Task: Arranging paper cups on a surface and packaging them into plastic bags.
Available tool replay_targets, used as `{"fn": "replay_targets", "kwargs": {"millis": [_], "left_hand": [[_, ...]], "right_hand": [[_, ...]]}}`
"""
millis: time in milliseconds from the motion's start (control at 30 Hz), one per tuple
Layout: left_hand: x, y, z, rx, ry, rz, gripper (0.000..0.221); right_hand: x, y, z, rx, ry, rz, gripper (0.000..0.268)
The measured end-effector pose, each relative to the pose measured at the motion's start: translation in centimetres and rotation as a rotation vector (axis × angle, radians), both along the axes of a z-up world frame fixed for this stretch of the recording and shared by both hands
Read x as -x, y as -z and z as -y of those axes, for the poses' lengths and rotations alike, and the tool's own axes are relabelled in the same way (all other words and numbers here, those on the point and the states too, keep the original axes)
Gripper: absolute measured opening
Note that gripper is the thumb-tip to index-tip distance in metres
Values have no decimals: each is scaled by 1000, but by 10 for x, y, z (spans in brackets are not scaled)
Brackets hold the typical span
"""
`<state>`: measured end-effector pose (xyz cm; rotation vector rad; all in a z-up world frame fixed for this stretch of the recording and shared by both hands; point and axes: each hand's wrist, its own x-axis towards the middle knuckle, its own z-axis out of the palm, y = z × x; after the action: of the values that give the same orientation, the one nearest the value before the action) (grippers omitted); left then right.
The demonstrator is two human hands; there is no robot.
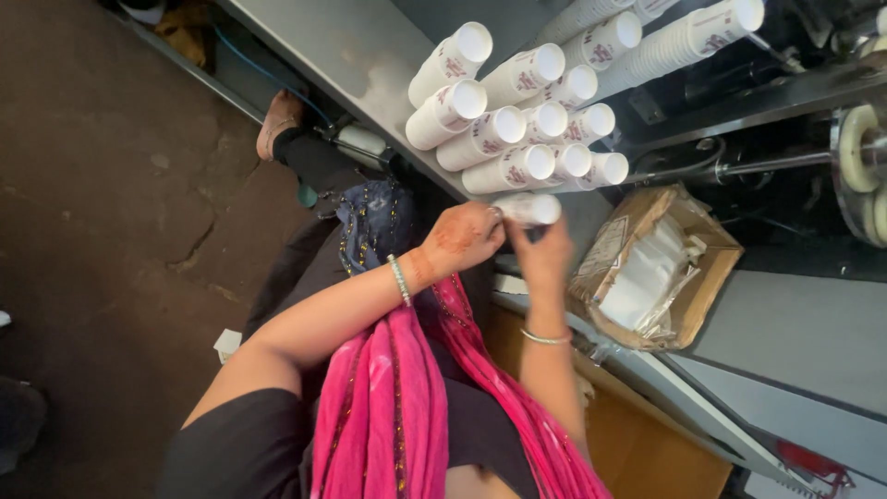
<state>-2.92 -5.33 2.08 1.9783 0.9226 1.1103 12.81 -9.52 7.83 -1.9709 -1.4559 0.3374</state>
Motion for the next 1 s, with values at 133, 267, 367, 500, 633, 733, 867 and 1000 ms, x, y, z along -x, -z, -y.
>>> {"fn": "replay_targets", "kwargs": {"millis": [133, 267, 367, 500, 633, 733, 867, 1000], "left_hand": [[30, -19, 3, 73, -36, -44, 15], [51, -9, 1, 25, -54, -31, 15], [57, 0, 2, 139, -39, -88, 15], [51, 9, 7, 211, 8, -103, 17], [53, 6, 12, 191, 35, -127, 17], [71, 3, 11, 202, 18, -138, 15], [92, 10, 6, 236, -42, -164, 16], [96, 2, 0, 313, -13, -159, 20]], "right_hand": [[10, 7, -12, -28, -71, 207, 59], [-11, -46, -11, 200, -127, 270, 52], [-47, -84, -13, 138, -60, 147, 32], [-87, -114, -71, -136, 1, 87, 28], [-127, -78, -161, -216, -110, 157, 57], [-122, -57, -194, -237, -281, -277, 58], [-107, -57, -202, -226, -184, -503, 53], [-118, -82, -191, -285, -102, -373, 58]]}}
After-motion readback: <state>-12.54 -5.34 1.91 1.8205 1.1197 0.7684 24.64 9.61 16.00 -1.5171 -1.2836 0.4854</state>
